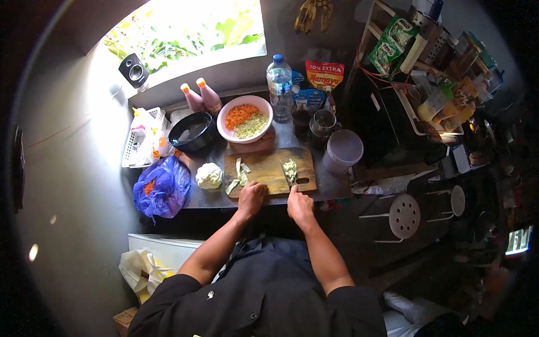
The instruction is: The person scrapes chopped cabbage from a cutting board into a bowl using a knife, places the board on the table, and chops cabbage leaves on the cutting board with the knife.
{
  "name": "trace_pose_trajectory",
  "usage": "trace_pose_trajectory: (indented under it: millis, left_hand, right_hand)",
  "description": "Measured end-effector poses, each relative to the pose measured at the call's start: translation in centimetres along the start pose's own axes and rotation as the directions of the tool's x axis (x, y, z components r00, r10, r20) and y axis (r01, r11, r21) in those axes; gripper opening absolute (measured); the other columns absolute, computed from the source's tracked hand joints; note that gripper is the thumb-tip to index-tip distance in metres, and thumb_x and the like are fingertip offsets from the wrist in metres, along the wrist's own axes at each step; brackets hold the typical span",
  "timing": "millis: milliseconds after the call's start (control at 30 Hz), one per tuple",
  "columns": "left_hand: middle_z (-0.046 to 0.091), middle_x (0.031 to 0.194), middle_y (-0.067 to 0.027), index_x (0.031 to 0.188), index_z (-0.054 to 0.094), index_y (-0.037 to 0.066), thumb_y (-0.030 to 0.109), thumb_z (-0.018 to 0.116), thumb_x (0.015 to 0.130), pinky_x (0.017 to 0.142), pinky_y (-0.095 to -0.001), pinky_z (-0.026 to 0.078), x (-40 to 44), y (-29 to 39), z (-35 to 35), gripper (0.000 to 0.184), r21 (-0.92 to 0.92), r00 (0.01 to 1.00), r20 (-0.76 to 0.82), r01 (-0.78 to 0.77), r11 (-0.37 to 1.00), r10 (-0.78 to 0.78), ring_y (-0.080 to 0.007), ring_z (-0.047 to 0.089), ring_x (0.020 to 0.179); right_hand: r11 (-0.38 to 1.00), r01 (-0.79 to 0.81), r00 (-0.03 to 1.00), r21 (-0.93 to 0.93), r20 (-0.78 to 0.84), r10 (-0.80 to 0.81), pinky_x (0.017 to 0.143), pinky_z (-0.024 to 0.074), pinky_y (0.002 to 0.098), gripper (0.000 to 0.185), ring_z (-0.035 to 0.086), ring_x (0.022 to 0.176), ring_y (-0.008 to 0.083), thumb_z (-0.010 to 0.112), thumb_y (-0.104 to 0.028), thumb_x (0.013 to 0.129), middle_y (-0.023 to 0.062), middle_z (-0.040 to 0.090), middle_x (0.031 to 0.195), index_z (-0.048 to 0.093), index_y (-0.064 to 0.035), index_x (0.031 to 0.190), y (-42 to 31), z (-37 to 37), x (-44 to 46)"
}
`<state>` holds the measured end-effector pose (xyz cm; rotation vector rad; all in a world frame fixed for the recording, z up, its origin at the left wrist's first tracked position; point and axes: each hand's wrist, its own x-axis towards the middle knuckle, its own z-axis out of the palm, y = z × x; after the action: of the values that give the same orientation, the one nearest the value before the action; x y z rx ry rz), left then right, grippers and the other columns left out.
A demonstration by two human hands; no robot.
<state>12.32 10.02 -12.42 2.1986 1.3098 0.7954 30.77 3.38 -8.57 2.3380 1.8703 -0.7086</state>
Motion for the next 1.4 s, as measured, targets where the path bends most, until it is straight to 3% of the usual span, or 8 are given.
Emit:
trace_pose_trajectory:
  millis: [200, 467, 567, 900, 1133, 1233, 1300, 1400]
  left_hand:
    - [0.067, 0.089, -0.0174, 0.086, 0.073, 0.003, 0.008, 0.068, 0.083, 0.08, -0.0455, 0.052, 0.8, 0.9, 0.5, 0.008, -0.086, 0.996, -0.05, 0.074, 0.993, -0.079, -0.0385, 0.065, 0.087]
    - [0.068, 0.088, -0.0176, 0.089, 0.075, 0.003, 0.007, 0.069, 0.082, 0.078, -0.0438, 0.054, 0.2, 0.4, 1.2, 0.011, -0.087, 0.996, -0.075, 0.042, 0.995, -0.048, -0.037, 0.066, 0.085]
    - [0.068, 0.088, -0.0172, 0.09, 0.076, 0.003, 0.008, 0.069, 0.081, 0.076, -0.043, 0.055, 0.0, -0.2, 0.9, 0.012, -0.144, 0.996, -0.049, 0.069, 0.987, -0.077, -0.036, 0.068, 0.083]
    - [0.07, 0.084, -0.0194, 0.084, 0.075, 0.0, 0.007, 0.072, 0.075, 0.072, -0.0415, 0.055, 1.1, -0.3, 0.7, 0.011, -0.096, 0.989, -0.024, 0.143, 0.985, -0.145, -0.035, 0.069, 0.077]
    - [0.068, 0.083, -0.0196, 0.085, 0.074, 0.0, 0.005, 0.072, 0.077, 0.077, -0.0423, 0.055, 0.8, -0.6, 0.7, 0.01, -0.083, 0.984, 0.022, 0.177, 0.981, -0.175, -0.0364, 0.068, 0.085]
    - [0.069, 0.089, -0.0183, 0.092, 0.073, -0.001, 0.002, 0.072, 0.079, 0.073, -0.0397, 0.055, -0.6, -1.0, 1.2, 0.013, -0.143, 0.993, -0.065, 0.089, 0.986, -0.099, -0.0331, 0.069, 0.081]
    - [0.068, 0.099, -0.0178, 0.102, 0.071, -0.001, 0.0, 0.07, 0.084, 0.077, -0.0372, 0.056, -1.2, -1.2, 1.3, 0.019, -0.305, 0.989, -0.097, 0.078, 0.949, -0.113, -0.0314, 0.07, 0.085]
    - [0.067, 0.102, -0.0161, 0.111, 0.068, -0.001, -0.002, 0.065, 0.087, 0.081, -0.0347, 0.056, -2.1, -1.1, 0.8, 0.024, -0.34, 0.987, -0.108, 0.073, 0.938, -0.116, -0.0293, 0.07, 0.089]
  right_hand:
    - [0.988, 0.057, 0.997, 0.143, 0.041, -0.063, 0.086, 0.0537, 0.0552, 0.039, 0.068, 0.097, 0.0466, 0.06, -0.016, 0.088, 0.0303, 0.07, 0.097, 0.046, 0.0048, 0.119, -2.9, 1.0, -0.7]
    - [0.987, 0.16, 0.982, 0.024, -0.102, -0.157, 0.073, 0.059, 0.0488, 0.033, 0.072, 0.083, 0.0417, 0.061, -0.009, 0.085, 0.0272, 0.071, 0.086, 0.048, 0.0071, 0.111, -4.5, 2.2, -1.8]
    - [0.993, 0.115, 0.993, -0.017, -0.021, -0.116, 0.076, 0.0595, 0.0446, 0.031, 0.074, 0.088, 0.0355, 0.061, -0.008, 0.085, 0.0205, 0.074, 0.091, 0.05, 0.003, 0.112, -5.9, 1.6, -2.4]
    - [0.993, 0.12, 0.993, -0.013, 0.02, -0.12, 0.073, 0.059, 0.0471, 0.04, 0.073, 0.084, 0.0375, 0.061, -0.008, 0.084, 0.0236, 0.073, 0.088, 0.045, 0.0086, 0.117, -5.8, 2.7, -0.9]
    - [0.994, 0.107, 0.983, -0.014, 0.148, -0.104, 0.079, 0.0587, 0.0462, 0.049, 0.073, 0.094, 0.0354, 0.063, -0.011, 0.086, 0.024, 0.073, 0.1, 0.042, 0.0103, 0.125, -6.0, 1.8, -0.3]
    - [0.993, 0.119, 0.986, 0.027, 0.113, -0.121, 0.08, 0.0575, 0.0489, 0.042, 0.072, 0.092, 0.0408, 0.058, -0.008, 0.086, 0.0282, 0.071, 0.096, 0.043, 0.0112, 0.121, -5.5, 2.8, -0.5]
    - [0.99, 0.105, 0.991, 0.092, 0.079, -0.112, 0.083, 0.0562, 0.0505, 0.048, 0.07, 0.095, 0.0431, 0.056, -0.008, 0.087, 0.0301, 0.07, 0.1, 0.041, 0.0133, 0.127, -4.9, 2.3, 0.1]
    - [0.99, 0.071, 0.993, 0.126, 0.083, -0.082, 0.084, 0.0556, 0.0514, 0.053, 0.07, 0.096, 0.044, 0.056, -0.007, 0.087, 0.0309, 0.07, 0.099, 0.038, 0.014, 0.132, -4.6, 1.8, 0.1]
